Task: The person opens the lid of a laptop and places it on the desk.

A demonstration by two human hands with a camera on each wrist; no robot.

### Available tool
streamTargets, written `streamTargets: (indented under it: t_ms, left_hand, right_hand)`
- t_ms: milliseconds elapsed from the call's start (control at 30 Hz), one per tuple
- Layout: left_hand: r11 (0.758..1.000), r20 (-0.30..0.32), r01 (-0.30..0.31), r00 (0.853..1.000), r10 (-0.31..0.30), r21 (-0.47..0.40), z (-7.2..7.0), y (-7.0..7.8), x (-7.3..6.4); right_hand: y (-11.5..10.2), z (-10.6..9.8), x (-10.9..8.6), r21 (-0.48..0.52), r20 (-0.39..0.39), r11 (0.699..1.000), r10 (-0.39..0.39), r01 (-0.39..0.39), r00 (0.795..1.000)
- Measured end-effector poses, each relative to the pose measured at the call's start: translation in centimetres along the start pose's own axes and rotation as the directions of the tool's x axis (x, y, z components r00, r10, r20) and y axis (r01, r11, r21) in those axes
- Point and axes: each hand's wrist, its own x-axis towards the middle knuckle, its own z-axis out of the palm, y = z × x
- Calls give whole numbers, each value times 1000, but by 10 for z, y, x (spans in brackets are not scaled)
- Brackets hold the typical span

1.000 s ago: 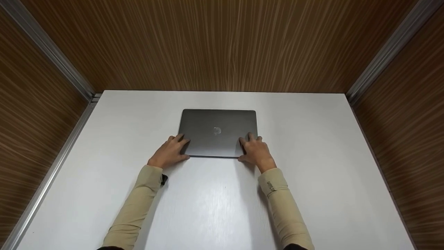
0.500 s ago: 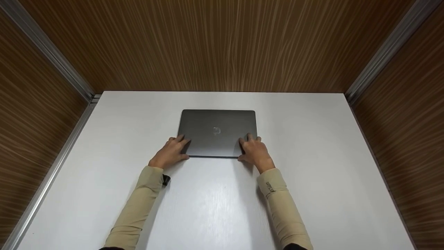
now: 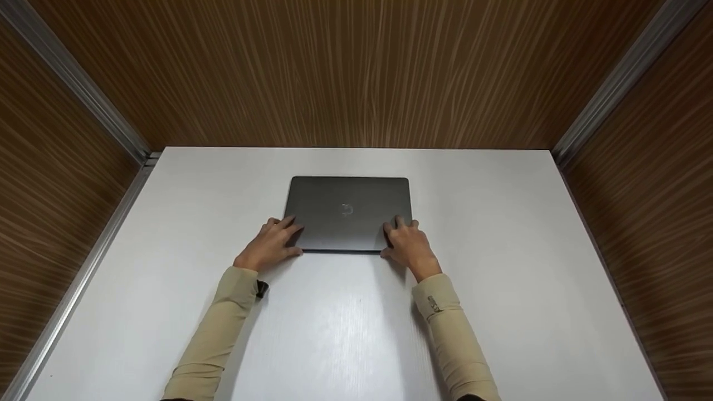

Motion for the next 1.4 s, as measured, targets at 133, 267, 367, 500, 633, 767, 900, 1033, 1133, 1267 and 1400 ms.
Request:
streamTargets:
  t_ms: [133,267,367,500,633,767,900,1033,1133,1267,1400]
  left_hand:
    - [999,8,-3,1000,3,46,0,0,-3]
    - [998,18,-8,1000,7,56,-1,2,-4]
    - [997,9,-20,1000,19,69,-2,4,-5]
    - [984,-7,-59,998,61,169,-3,6,-8]
    - [946,-37,-114,991,131,304,-3,7,-10]
    - [918,-76,-131,982,171,375,-1,6,-11]
    - [905,-111,-129,976,189,405,2,2,-13]
    - [902,-137,-132,969,205,412,3,0,-12]
    - [907,-144,-127,969,200,401,2,0,-12]
    - [917,-157,-117,969,189,382,1,1,-12]
    - [920,-177,-88,970,167,383,1,2,-13]
  right_hand:
    - [0,4,-4,-21,-52,999,-46,45,998]
    - [2,8,-8,-75,-132,991,-117,108,984]
    - [3,11,-9,-149,-188,975,-189,163,964]
    - [6,14,-11,-248,-223,946,-263,207,938]
    - [8,14,-15,-279,-229,941,-259,191,938]
    - [9,13,-15,-242,-224,957,-214,159,951]
    - [7,13,-15,-203,-218,969,-183,139,959]
    - [9,12,-17,-220,-230,969,-167,116,959]
    - [8,14,-17,-255,-258,960,-185,118,948]
    - [7,14,-15,-310,-270,941,-224,136,936]
    - [7,12,-15,-350,-227,925,-235,147,945]
